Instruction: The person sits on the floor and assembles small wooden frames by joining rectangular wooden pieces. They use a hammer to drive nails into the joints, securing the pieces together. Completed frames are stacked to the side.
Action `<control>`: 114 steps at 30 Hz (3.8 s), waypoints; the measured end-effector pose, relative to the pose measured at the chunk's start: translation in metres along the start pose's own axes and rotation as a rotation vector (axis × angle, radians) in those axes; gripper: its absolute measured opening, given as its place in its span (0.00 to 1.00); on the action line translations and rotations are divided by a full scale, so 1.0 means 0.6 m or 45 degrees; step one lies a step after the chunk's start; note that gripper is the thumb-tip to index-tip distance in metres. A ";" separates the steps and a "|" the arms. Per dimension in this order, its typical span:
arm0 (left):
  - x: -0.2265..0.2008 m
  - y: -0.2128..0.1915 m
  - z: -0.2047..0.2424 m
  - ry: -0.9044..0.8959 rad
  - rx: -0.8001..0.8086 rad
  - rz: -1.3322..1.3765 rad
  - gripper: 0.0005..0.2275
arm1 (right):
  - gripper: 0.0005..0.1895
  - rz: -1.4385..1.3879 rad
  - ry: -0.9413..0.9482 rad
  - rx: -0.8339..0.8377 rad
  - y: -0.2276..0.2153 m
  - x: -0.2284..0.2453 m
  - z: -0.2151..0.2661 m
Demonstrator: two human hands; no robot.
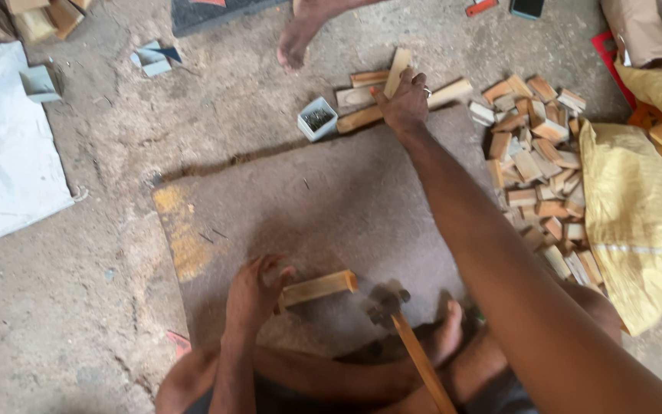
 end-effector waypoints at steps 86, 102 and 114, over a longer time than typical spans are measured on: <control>-0.003 0.075 0.039 0.014 -0.188 1.457 0.16 | 0.18 -1.052 0.644 1.503 -0.410 -0.035 0.709; -0.125 0.106 -0.005 0.632 -0.045 -0.413 0.19 | 0.18 -1.456 0.586 1.329 -0.370 -0.007 0.664; -0.108 0.113 -0.005 0.432 0.065 -0.402 0.17 | 0.17 -1.443 0.562 1.415 -0.390 0.027 0.637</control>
Point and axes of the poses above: each hand's wrist, its own z-axis away from the middle knuckle, its own y-axis out of the palm, x = y × z, the point moved 2 cm from there along -z, towards the middle knuckle, and after that the axes turned 6 degrees about x, right-handed, at the moved point
